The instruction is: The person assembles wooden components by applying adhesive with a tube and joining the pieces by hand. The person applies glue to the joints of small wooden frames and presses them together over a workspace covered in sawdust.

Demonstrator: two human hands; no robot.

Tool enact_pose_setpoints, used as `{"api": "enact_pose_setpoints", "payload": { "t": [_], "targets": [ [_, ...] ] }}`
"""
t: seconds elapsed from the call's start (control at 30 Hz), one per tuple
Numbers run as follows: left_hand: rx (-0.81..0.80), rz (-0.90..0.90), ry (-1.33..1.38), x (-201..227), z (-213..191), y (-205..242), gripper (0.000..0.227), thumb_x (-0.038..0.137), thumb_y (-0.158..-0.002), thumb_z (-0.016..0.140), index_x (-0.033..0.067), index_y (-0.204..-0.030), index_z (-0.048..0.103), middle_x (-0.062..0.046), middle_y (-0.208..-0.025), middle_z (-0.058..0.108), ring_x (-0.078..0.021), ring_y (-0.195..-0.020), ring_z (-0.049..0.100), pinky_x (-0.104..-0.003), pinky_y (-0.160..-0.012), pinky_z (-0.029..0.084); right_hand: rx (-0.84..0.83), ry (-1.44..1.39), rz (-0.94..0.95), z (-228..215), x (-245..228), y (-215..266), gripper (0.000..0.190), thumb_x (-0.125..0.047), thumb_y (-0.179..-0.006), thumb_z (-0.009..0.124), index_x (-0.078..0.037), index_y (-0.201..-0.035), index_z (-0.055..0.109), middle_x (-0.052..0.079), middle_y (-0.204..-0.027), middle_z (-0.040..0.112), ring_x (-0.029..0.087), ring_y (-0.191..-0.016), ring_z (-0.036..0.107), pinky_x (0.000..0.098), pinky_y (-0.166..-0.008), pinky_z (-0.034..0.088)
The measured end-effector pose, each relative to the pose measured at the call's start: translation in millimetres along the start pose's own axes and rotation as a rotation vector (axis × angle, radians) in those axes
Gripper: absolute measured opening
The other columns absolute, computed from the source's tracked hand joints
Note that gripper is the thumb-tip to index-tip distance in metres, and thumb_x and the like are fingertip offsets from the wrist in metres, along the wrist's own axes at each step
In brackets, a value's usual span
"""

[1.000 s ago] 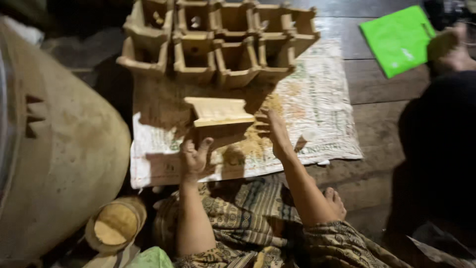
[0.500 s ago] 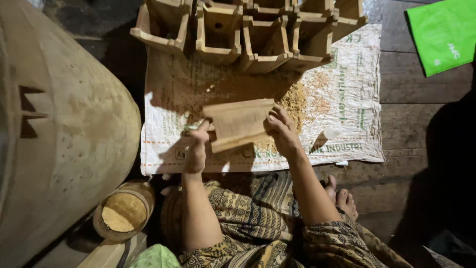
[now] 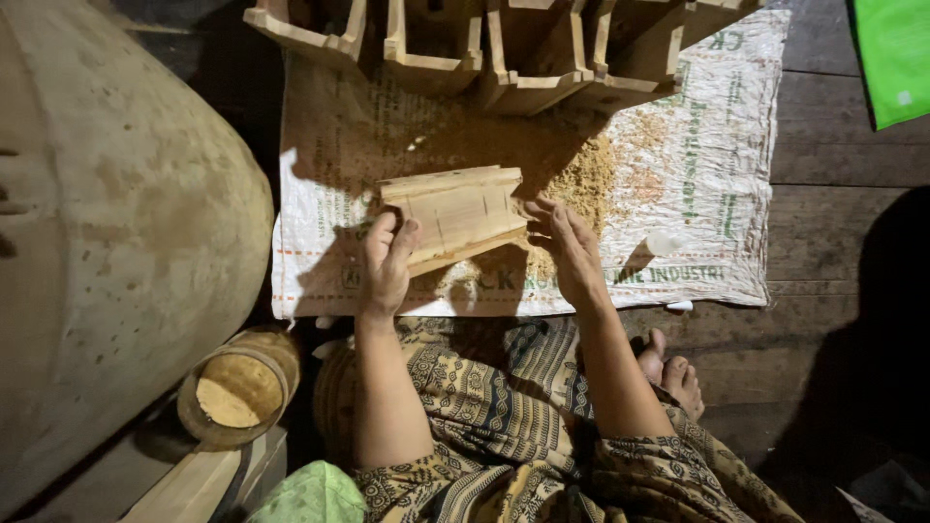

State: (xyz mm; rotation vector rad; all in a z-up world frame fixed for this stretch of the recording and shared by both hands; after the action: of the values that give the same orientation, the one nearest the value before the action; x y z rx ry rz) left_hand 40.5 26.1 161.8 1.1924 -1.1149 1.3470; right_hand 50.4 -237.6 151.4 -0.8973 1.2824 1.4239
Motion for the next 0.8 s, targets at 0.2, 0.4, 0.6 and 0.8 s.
{"api": "enact_pose_setpoints", "payload": {
  "t": [0.2,0.4,0.6,0.8],
  "targets": [
    [-0.02,0.014,-0.019,-28,-1,1,0.03,0.026,-0.105,0.06,0.01,-0.08,0.057,0.002,-0.067,0.049,-0.0086,-0.068,0.045,-0.023,-0.07,0.041,0.106,0.066,-0.202,-10,-14,-5,0.027,-0.015,-0.104,0.062,-0.001,-0.128,0.064,0.016,-0.107,0.074,0.019,-0.092,0.072,0.0266,-0.079,0.057],
    [-0.043,0.028,-0.045,-28,4,1,0.028,0.024,-0.106,0.058,0.0106,-0.081,0.058,0.002,-0.067,0.048,-0.0087,-0.068,0.045,-0.025,-0.071,0.042,0.146,0.227,-0.374,2,-21,-9,0.019,-0.005,-0.105,0.062,0.001,-0.123,0.068,0.019,-0.105,0.073,0.022,-0.093,0.07,0.0294,-0.082,0.057],
    [-0.049,0.022,-0.023,-23,7,2,0.028,0.025,-0.106,0.059,0.0075,-0.084,0.061,0.003,-0.067,0.051,-0.0076,-0.067,0.045,-0.025,-0.071,0.045,0.175,0.202,-0.511,3,-28,-23,0.015,-0.002,-0.104,0.062,-0.002,-0.119,0.065,0.014,-0.098,0.071,0.019,-0.086,0.069,0.0278,-0.076,0.058],
    [0.035,0.073,-0.07,-21,6,0,0.032,0.026,-0.106,0.06,0.009,-0.078,0.061,-0.001,-0.062,0.051,-0.01,-0.063,0.045,-0.026,-0.067,0.044,0.122,0.688,-0.856,27,-26,12,0.008,-0.001,-0.101,0.067,-0.008,-0.103,0.069,0.005,-0.087,0.069,0.021,-0.08,0.06,0.0301,-0.077,0.047]
  ]
}}
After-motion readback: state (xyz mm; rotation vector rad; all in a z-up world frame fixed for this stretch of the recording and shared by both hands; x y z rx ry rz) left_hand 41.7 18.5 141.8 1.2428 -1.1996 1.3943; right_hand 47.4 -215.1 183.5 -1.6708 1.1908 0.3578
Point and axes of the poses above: each hand's wrist, its own y-axis away from the middle knuckle, its own z-axis out of the palm, x = y × z, the point moved 5 cm from there along -y, towards the middle knuckle
